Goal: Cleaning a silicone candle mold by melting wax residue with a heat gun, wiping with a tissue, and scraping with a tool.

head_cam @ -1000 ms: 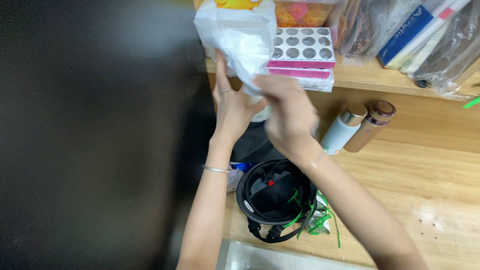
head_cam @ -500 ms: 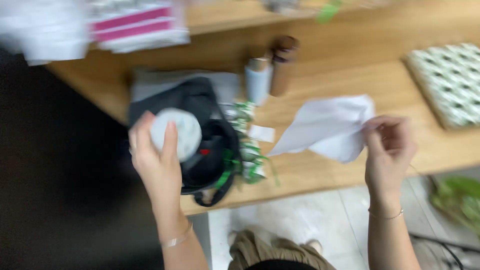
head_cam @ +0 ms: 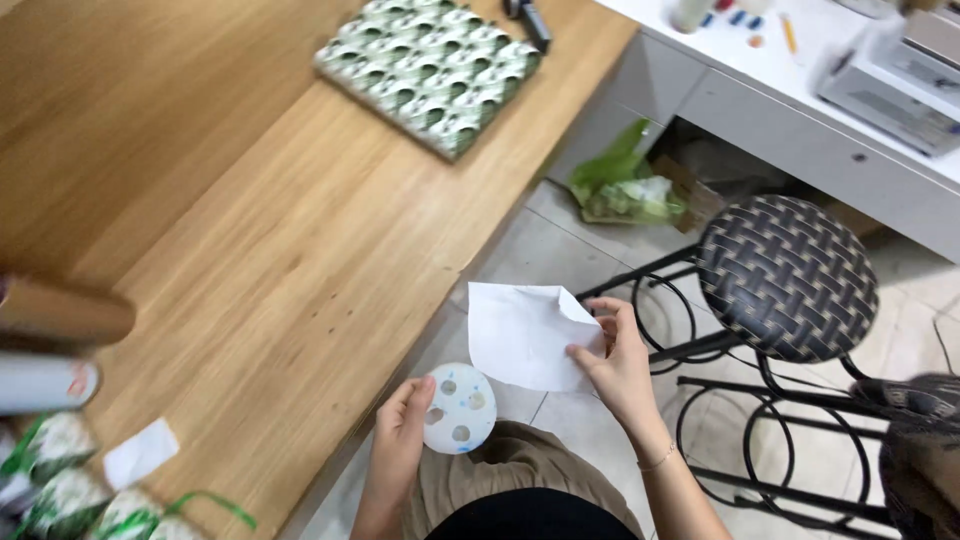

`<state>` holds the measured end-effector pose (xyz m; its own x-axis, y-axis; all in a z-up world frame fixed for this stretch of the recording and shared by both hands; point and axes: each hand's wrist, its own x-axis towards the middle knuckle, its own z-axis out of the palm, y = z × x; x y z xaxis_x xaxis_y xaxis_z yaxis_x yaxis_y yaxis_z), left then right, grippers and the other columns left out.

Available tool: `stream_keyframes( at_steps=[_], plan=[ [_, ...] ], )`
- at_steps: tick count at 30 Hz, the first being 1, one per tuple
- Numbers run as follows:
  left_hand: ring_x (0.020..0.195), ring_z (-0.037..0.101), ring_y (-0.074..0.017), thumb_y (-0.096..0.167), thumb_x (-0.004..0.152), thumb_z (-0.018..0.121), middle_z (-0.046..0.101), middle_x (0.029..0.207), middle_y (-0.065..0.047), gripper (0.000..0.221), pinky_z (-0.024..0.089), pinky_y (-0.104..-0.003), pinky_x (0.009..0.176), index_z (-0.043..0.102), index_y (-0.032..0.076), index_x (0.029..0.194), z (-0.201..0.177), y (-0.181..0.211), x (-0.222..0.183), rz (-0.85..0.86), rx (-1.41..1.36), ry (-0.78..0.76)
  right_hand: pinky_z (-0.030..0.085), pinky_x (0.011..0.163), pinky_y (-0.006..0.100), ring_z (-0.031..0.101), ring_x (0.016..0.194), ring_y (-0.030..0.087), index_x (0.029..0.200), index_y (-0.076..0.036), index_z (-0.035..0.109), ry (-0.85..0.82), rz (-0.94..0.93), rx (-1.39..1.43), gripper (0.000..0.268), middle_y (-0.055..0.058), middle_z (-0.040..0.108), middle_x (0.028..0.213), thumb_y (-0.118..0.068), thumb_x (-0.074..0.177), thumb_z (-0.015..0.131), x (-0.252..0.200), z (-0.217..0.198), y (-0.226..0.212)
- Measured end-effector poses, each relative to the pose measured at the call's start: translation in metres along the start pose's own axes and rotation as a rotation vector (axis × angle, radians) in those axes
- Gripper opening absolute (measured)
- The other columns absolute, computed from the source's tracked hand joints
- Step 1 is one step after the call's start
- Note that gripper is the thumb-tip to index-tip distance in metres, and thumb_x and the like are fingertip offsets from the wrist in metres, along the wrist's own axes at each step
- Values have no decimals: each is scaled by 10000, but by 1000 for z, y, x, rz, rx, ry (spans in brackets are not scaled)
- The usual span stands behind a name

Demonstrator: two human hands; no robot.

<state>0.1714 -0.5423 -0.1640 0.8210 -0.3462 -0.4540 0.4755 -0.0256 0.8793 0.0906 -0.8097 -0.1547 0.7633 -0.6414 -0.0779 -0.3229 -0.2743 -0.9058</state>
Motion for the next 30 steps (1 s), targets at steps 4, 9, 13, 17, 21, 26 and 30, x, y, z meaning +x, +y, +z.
stream_keyframes(
  at_steps=[4,9,13,17,21,26,30],
  plan=[
    [776,642,-74,345,1023,542,732,853,-39,408,511,-228,707,705,-28,985,57,36,60,42,-42,-206,524,720,227,667,810,79,1326,-107,502,135,-3,74,636,56,733,943,22,754,747,42,-46,0],
    [878,664,-76,288,974,588,758,1020,-72,337,539,-226,787,735,43,1153,123,74,129,-7,76,-376,498,698,228,637,816,74,1121,-15,697,168,58,246,298,30,742,952,-17,826,742,111,-81,23],
    [1381,423,-191,154,1064,631,568,1415,-212,293,442,-318,1010,758,-105,1012,166,88,198,567,334,-557,513,693,221,632,787,72,1063,-4,748,89,99,221,209,23,732,887,-75,866,751,179,-99,13],
    [943,714,-124,248,943,708,601,1195,2,313,601,-270,737,755,-35,1067,212,128,272,96,211,-593,532,668,224,657,752,62,1079,-2,734,-93,144,315,209,20,750,872,-116,905,712,260,-112,9],
    [836,710,-108,320,933,716,760,955,-57,367,580,-255,734,749,-12,1085,241,161,333,80,195,-703,514,613,239,635,718,72,1143,-11,647,-159,200,563,216,31,706,871,-175,1014,591,349,-112,20],
    [853,676,-132,381,920,741,744,941,-81,401,551,-290,747,765,1,1047,259,181,360,186,140,-448,551,724,282,670,881,128,1250,3,623,-423,322,605,299,90,714,1055,-217,1054,572,444,-76,67],
    [1180,643,-262,468,911,735,659,1205,-129,462,528,-349,945,771,20,1020,264,166,376,352,129,-146,573,748,377,693,1014,241,1398,-31,571,-749,489,570,480,137,690,1237,-298,1001,536,492,-20,10]
  ],
)
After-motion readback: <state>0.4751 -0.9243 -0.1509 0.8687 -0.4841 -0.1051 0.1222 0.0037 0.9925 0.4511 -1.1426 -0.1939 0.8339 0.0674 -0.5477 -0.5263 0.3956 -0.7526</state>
